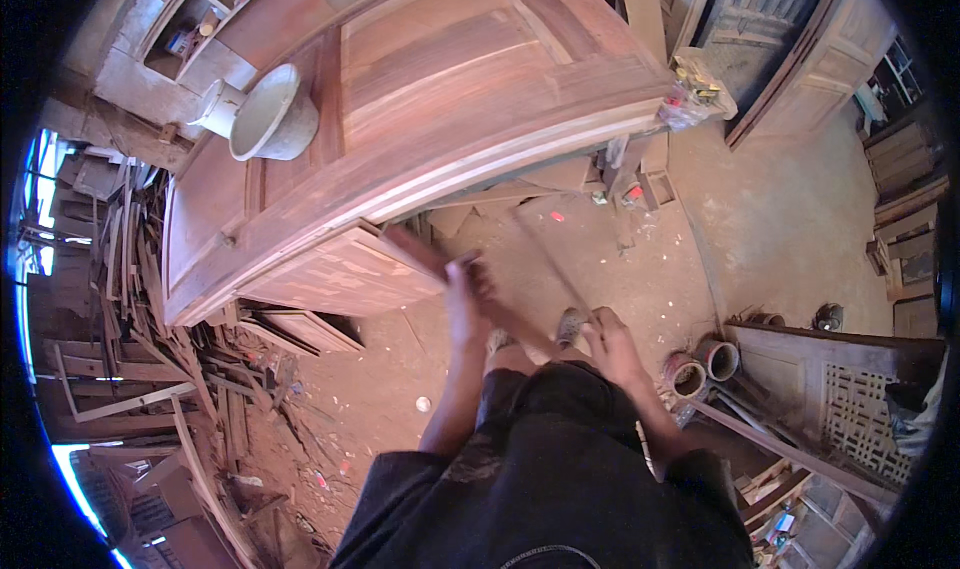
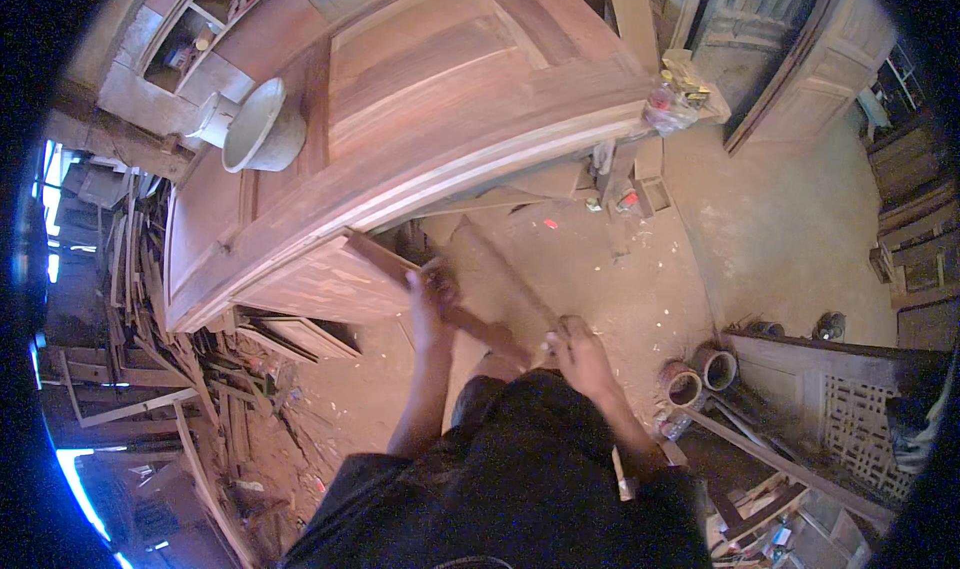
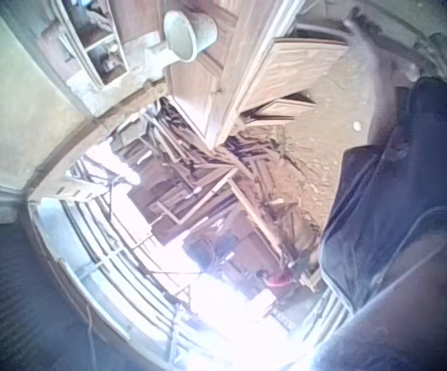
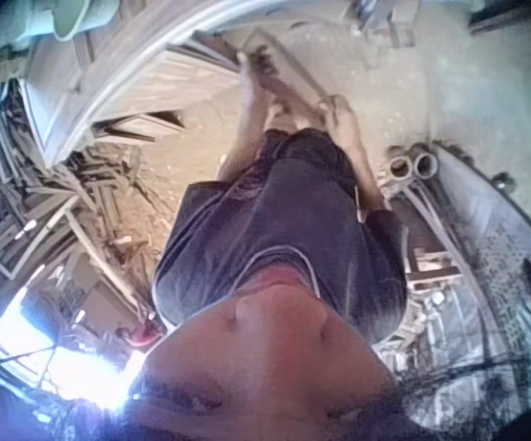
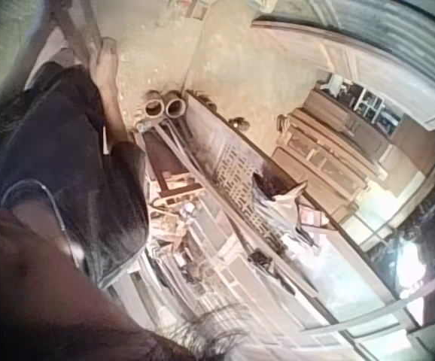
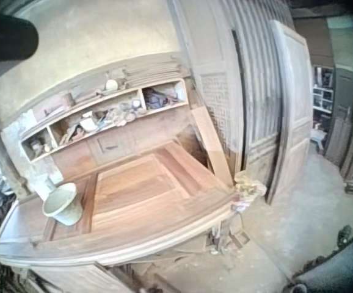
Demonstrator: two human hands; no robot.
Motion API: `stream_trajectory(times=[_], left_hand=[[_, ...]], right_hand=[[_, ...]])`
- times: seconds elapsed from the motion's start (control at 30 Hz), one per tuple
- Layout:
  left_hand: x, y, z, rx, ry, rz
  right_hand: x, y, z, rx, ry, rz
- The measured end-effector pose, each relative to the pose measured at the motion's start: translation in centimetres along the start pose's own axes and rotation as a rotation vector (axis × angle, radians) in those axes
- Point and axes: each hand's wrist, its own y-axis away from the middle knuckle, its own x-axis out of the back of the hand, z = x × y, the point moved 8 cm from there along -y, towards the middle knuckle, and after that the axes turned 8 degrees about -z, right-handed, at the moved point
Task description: The person scrapes the surface of a wooden door using a putty knife. They apply glue from a small tube into the joints and cracks of the wood and spread it with the tool.
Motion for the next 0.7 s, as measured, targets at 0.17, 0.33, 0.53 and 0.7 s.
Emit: stream_trajectory(times=[0.17,0.33,0.53,0.7], left_hand=[[-9.6,0.5,-8.6,0.103,0.214,-0.068],[-9.8,1.1,-12.5,0.216,0.199,0.015],[-10.5,-3.3,-8.5,0.067,0.170,0.111],[-13.5,-9.1,-3.3,-0.034,0.330,-0.092]], right_hand=[[2.6,1.1,2.3,-0.004,0.020,0.121],[3.5,1.7,5.3,-0.120,0.106,0.012],[2.5,-4.1,4.3,-0.125,0.174,-0.260],[4.1,-13.8,0.5,0.005,0.110,-0.260]])
